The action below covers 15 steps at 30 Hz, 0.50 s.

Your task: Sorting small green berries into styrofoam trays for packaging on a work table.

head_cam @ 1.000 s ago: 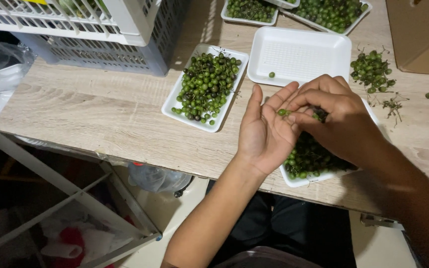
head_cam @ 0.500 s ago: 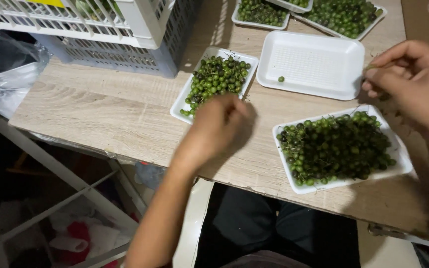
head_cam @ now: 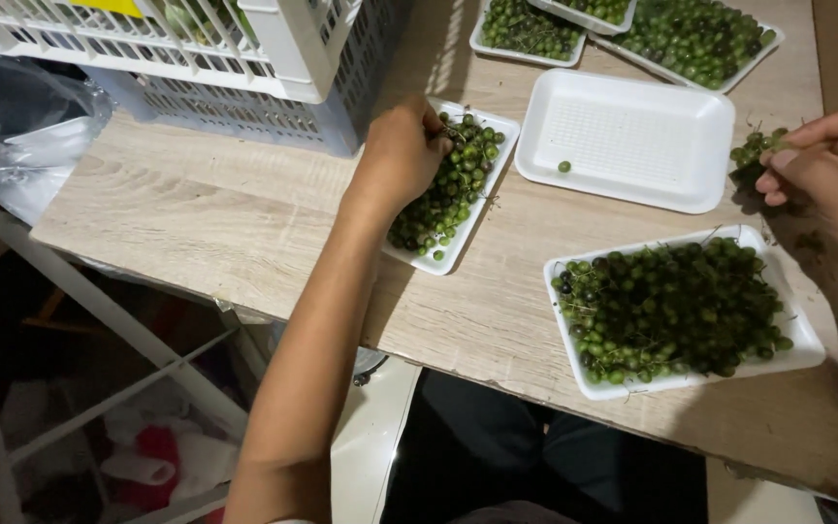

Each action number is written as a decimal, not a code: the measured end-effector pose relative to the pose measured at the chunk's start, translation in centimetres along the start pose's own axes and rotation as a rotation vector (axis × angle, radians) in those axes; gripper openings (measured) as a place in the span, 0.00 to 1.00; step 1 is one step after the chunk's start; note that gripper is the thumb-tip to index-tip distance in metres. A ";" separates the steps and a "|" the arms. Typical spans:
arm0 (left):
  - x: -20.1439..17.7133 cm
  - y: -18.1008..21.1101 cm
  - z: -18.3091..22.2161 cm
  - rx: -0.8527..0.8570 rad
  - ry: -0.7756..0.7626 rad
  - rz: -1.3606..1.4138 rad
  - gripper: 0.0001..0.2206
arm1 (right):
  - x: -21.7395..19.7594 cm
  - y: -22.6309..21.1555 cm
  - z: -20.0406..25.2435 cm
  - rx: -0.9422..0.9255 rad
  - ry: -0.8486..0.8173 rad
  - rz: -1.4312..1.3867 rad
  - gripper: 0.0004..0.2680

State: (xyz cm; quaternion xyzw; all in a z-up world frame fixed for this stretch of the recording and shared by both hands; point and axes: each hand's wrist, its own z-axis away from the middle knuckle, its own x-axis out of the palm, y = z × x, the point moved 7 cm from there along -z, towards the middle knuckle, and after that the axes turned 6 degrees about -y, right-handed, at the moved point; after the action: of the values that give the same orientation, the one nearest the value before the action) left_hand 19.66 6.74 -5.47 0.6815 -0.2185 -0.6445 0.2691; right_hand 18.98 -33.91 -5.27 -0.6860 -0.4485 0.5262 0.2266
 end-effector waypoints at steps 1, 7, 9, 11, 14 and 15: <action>0.0 0.1 -0.2 -0.001 -0.001 -0.001 0.05 | -0.3 0.6 -0.3 0.001 0.000 -0.001 0.03; 0.0 0.1 -0.4 0.001 0.024 -0.019 0.02 | 0.1 0.8 -0.2 -0.016 -0.060 0.058 0.03; -0.2 0.7 0.2 0.056 0.000 -0.093 0.07 | -0.1 0.2 0.2 0.020 -0.029 0.005 0.04; -0.7 1.1 1.5 0.058 -0.025 -0.108 0.11 | -0.2 0.5 0.2 0.011 -0.031 0.025 0.04; -1.8 2.6 4.0 0.030 -0.134 -0.098 0.18 | -0.7 3.7 -0.9 -0.012 -0.073 0.015 0.04; -2.0 3.1 5.1 0.004 -0.218 -0.072 0.23 | -0.8 5.2 -1.4 -0.027 -0.111 -0.013 0.04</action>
State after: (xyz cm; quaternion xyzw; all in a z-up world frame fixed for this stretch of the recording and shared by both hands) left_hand 14.63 5.27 -2.06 0.6155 -0.2233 -0.7234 0.2190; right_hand 22.15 -36.90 -8.45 -0.6558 -0.4718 0.5560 0.1957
